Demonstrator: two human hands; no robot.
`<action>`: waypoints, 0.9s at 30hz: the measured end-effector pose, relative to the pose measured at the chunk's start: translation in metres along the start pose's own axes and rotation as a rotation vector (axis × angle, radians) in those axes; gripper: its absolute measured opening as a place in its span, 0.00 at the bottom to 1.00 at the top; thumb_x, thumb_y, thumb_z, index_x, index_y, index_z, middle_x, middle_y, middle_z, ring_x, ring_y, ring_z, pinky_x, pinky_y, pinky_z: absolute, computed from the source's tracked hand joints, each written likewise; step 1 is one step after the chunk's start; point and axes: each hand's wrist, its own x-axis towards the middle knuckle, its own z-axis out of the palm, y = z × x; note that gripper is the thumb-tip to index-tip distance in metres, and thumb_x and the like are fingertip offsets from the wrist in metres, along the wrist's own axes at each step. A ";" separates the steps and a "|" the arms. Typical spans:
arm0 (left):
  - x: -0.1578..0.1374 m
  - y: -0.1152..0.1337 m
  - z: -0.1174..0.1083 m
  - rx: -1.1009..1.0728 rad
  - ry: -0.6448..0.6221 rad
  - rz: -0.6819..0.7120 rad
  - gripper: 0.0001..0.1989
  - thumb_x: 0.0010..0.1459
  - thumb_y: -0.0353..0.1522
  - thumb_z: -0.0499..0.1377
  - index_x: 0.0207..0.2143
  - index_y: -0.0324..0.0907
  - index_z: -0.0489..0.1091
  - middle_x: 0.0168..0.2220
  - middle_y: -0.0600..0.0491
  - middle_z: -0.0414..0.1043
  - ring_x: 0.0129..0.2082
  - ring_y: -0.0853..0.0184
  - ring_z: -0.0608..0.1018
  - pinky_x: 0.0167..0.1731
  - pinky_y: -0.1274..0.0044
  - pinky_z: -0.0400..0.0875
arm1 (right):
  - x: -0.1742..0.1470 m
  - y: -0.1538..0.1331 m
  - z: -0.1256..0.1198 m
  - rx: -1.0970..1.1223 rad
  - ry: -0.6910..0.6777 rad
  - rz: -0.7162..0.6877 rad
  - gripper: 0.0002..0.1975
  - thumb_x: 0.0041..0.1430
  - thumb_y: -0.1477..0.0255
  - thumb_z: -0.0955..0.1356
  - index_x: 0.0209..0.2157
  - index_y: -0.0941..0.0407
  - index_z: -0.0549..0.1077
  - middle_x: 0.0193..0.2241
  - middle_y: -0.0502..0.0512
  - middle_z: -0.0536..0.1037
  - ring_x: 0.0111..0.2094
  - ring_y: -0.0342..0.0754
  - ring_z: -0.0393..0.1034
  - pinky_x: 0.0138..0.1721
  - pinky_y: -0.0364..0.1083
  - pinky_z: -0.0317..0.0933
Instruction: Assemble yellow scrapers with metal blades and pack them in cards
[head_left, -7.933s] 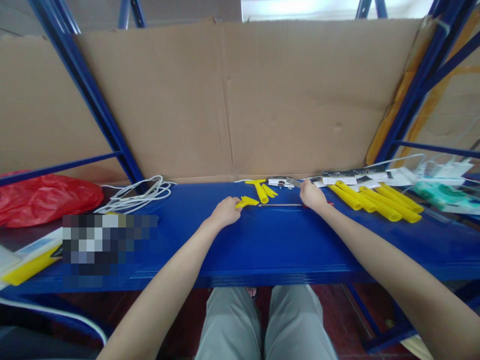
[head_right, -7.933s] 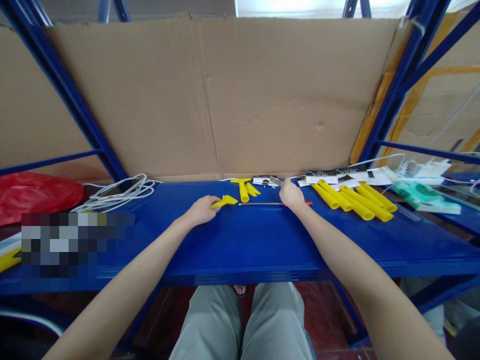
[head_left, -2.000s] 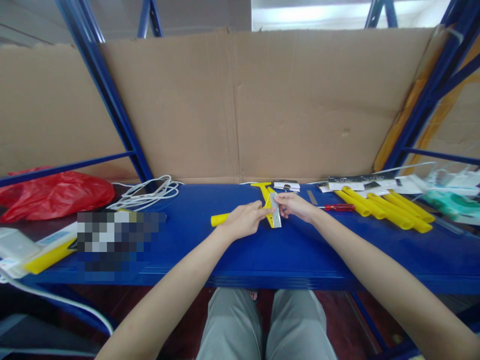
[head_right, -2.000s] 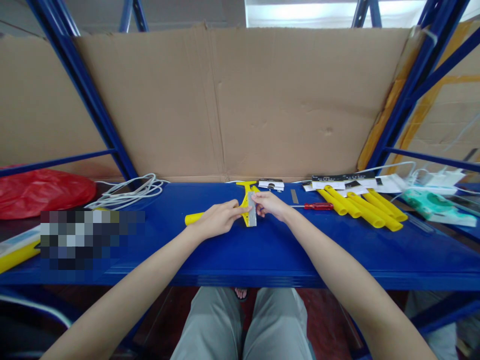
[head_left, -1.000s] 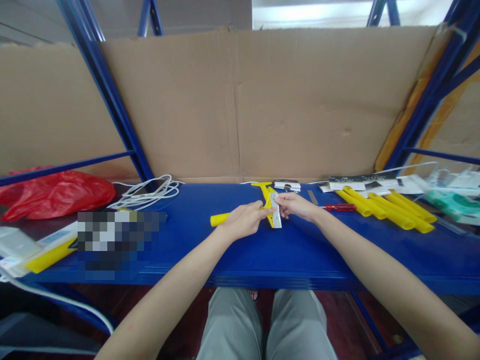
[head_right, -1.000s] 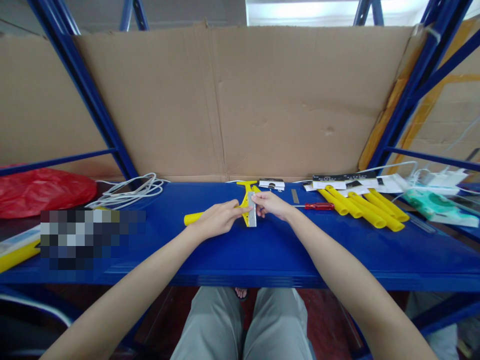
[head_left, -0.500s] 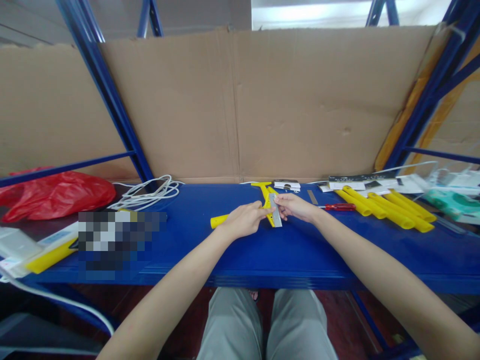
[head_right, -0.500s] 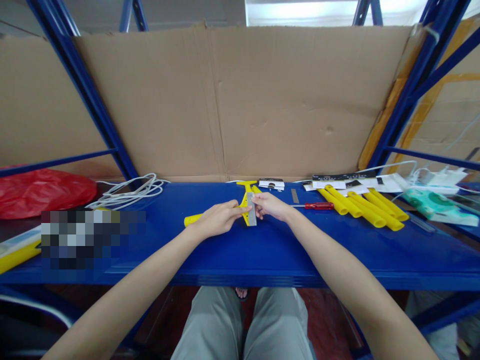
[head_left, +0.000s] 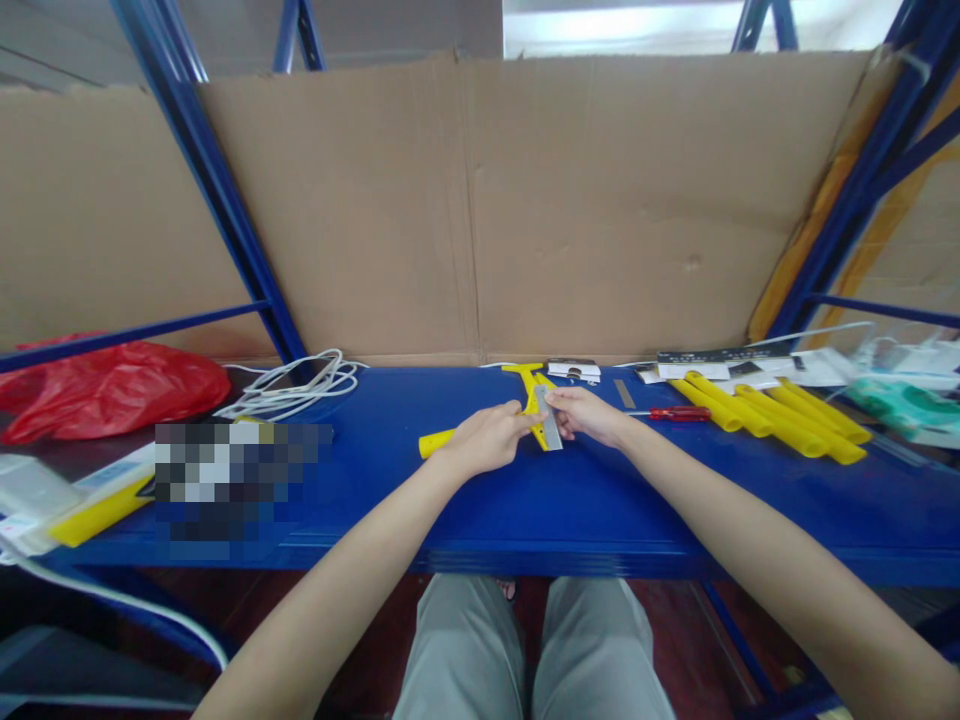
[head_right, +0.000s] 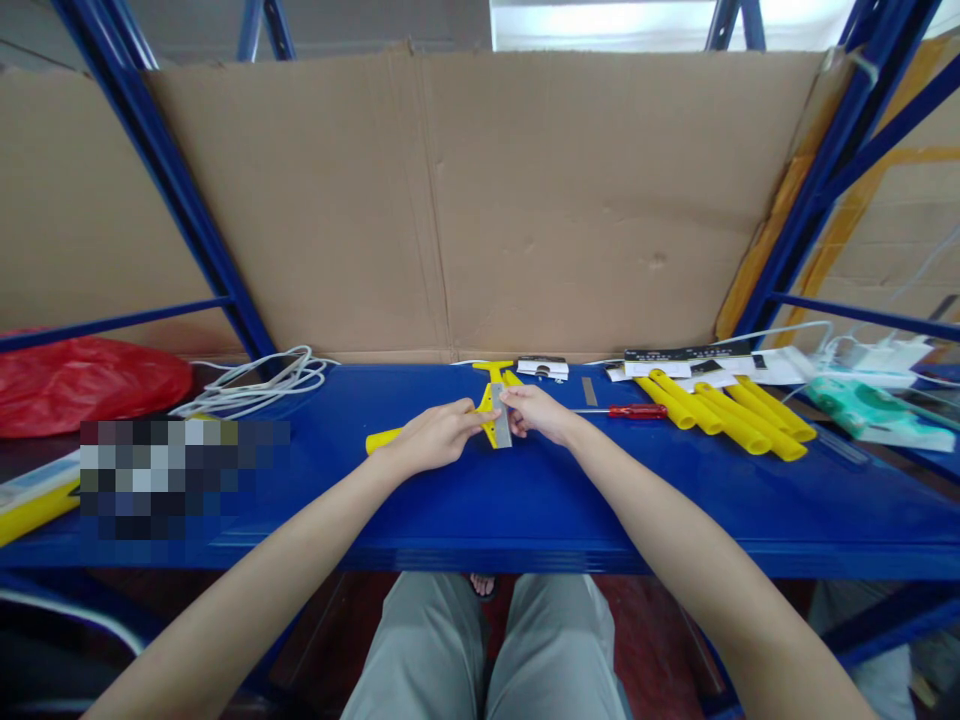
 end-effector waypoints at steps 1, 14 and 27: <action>0.000 -0.001 0.000 -0.008 0.005 -0.008 0.23 0.64 0.31 0.45 0.60 0.53 0.59 0.38 0.50 0.66 0.36 0.66 0.75 0.35 0.78 0.68 | -0.001 -0.001 0.001 0.016 0.006 0.017 0.10 0.59 0.66 0.66 0.26 0.56 0.66 0.13 0.46 0.65 0.14 0.38 0.57 0.15 0.39 0.51; 0.001 -0.016 0.003 -0.072 0.051 -0.132 0.22 0.64 0.31 0.47 0.59 0.50 0.60 0.40 0.49 0.68 0.39 0.65 0.75 0.41 0.75 0.68 | -0.007 -0.004 0.006 -0.071 -0.195 0.059 0.06 0.53 0.71 0.68 0.28 0.59 0.68 0.23 0.52 0.74 0.17 0.38 0.64 0.15 0.38 0.57; 0.000 -0.011 -0.003 -0.042 0.017 -0.154 0.22 0.64 0.31 0.47 0.60 0.50 0.60 0.40 0.48 0.67 0.39 0.64 0.75 0.39 0.74 0.69 | -0.006 -0.001 0.005 -0.142 -0.201 -0.053 0.11 0.53 0.66 0.70 0.26 0.58 0.67 0.23 0.51 0.73 0.15 0.35 0.59 0.15 0.38 0.52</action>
